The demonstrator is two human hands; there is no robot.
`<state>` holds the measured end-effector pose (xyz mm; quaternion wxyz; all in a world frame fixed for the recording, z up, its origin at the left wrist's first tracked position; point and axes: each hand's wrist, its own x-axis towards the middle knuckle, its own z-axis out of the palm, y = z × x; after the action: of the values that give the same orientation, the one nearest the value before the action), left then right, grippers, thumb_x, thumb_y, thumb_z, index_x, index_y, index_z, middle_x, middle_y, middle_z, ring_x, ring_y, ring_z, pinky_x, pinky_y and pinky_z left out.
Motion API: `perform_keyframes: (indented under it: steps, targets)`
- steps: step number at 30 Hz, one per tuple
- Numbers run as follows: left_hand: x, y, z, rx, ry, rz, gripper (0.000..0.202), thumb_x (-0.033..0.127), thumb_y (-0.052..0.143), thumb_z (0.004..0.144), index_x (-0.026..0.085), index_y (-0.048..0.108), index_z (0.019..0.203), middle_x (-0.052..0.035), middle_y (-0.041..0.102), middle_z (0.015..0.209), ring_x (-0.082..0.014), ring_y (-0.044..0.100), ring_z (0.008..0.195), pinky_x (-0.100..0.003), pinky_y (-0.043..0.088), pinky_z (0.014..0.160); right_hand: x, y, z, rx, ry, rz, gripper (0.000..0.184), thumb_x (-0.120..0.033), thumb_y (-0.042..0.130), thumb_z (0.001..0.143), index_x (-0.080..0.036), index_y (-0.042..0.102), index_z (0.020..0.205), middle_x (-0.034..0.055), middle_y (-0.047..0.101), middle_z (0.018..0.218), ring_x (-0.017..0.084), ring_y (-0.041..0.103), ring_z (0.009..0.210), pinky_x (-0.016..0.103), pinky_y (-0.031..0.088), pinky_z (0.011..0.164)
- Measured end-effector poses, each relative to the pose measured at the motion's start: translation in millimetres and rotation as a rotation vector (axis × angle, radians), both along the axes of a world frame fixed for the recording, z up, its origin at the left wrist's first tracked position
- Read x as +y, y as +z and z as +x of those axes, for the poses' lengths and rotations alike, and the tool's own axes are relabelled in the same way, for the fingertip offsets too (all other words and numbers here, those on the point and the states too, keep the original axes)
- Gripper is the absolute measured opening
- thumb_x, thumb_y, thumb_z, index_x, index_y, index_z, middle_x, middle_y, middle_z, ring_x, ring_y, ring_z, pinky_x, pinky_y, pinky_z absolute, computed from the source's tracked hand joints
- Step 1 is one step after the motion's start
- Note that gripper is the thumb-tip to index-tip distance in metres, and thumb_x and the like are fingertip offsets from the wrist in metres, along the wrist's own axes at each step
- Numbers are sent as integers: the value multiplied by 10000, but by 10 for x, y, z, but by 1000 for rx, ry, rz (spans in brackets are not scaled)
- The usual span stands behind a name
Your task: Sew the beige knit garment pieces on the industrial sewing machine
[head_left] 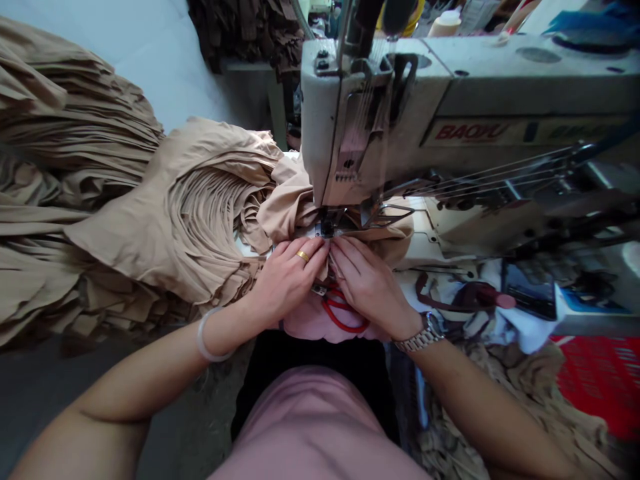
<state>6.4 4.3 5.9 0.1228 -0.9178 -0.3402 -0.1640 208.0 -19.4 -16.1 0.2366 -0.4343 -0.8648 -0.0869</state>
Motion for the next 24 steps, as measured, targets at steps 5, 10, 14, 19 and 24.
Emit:
perform_keyframes:
  steps: [5,10,14,19,24]
  targets:
    - [25,-26,-21,-1,-2,-23,374,113,423,996,90,582,1333,-155,599,1361,-264,584,1180,-378,492,905,32,16,5,28,-1,-5,401,-166,448,976,-45,577,1335,190,602,1360,276,554,1279,441,497,1100]
    - [71,4,-12,21,44,-66,398,127,436,996,84,548,1375,-159,571,1399,-280,558,1225,-391,485,931,84,52,-46,29,-63,-45,409,-257,418,1009,-57,583,1326,171,611,1352,289,556,1264,466,494,1049]
    - [108,23,-17,16,46,-92,392,129,425,1002,87,547,1372,-156,564,1409,-279,551,1243,-395,484,957,112,77,-83,4,-105,-61,413,-239,403,1004,-72,563,1346,150,600,1373,287,544,1270,467,467,1044]
    - [178,16,-96,-30,-41,-91,367,157,464,1005,85,567,1350,-157,582,1388,-291,573,1218,-417,508,953,130,59,-55,41,-84,-42,392,-203,426,983,-84,570,1328,147,614,1348,279,552,1249,456,463,1035]
    - [224,37,-207,-83,-209,-80,293,191,487,1019,123,631,1265,-115,664,1274,-264,626,1157,-395,529,967,83,6,-20,219,19,35,266,-153,474,965,-158,653,1162,103,701,1146,220,608,1119,394,500,971]
